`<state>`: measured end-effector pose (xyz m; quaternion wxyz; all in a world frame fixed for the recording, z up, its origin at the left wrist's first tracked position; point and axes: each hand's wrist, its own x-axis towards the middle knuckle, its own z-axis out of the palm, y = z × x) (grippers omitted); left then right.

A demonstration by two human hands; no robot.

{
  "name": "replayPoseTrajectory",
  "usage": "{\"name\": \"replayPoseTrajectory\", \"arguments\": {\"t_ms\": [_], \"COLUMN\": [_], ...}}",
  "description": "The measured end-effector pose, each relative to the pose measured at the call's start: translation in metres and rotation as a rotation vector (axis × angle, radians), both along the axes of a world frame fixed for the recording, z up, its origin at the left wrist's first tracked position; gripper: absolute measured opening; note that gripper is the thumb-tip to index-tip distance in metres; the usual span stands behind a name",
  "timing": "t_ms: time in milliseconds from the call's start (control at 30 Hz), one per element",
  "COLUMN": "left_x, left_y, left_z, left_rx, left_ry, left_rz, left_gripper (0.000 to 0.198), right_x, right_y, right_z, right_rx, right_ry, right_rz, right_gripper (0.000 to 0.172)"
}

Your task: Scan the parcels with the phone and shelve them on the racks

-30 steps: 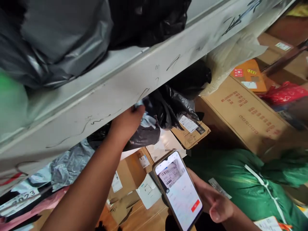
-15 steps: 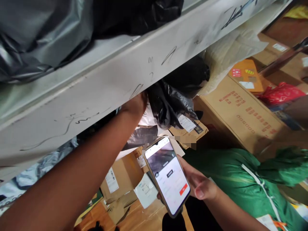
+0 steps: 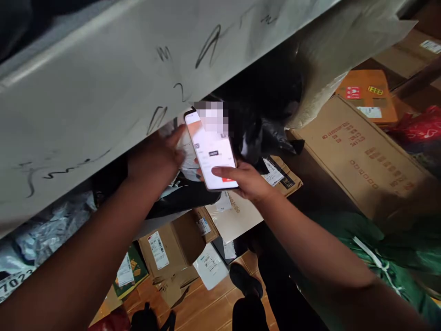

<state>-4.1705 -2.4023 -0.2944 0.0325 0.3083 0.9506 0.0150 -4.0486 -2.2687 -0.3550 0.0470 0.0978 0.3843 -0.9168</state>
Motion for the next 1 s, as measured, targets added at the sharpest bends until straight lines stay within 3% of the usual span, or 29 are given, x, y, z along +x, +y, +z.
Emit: {"name": "replayPoseTrajectory", "arguments": {"t_ms": [100,167,267,400,600,733,800,867,967,1000], "left_x": [-0.002,-0.008,-0.005,0.035,0.095,0.113,0.106,0.085,0.038,0.023], "left_y": [-0.002,-0.002,-0.007,-0.024,-0.044,-0.026,0.001,0.032,0.057,0.056], "left_z": [-0.002,-0.001,0.005,0.009,-0.004,0.013,0.023,0.024,0.003,-0.006], "left_rx": [0.0,-0.029,-0.184,-0.372,-0.494,-0.646,-0.714,-0.681,-0.397,-0.295], "left_ry": [0.232,0.313,0.275,0.243,0.295,0.21,0.095,0.078,0.156,0.152], "left_rz": [0.006,-0.045,-0.12,-0.097,-0.071,0.039,0.055,-0.038,-0.362,-0.366], "left_gripper": [0.062,0.055,0.045,0.05,0.055,0.054,0.047,0.043,0.033,0.036], "right_x": [-0.004,-0.004,-0.004,0.001,0.005,0.003,0.003,0.004,0.008,0.009], "right_y": [0.017,0.019,0.021,0.034,0.061,0.069,0.071,0.07,0.067,0.066], "right_z": [-0.009,-0.015,-0.021,-0.024,-0.026,-0.027,-0.031,-0.036,-0.041,-0.041], "right_rx": [0.233,0.266,0.236,0.147,0.113,0.095,0.05,0.002,-0.004,0.009], "right_ry": [0.024,0.064,0.115,0.115,0.123,0.133,0.162,0.207,0.262,0.263], "right_rz": [-0.086,-0.089,-0.068,0.001,0.131,0.214,0.256,0.258,0.206,0.191], "right_gripper": [0.034,0.034,0.037,0.044,0.05,0.05,0.054,0.06,0.064,0.066]}}
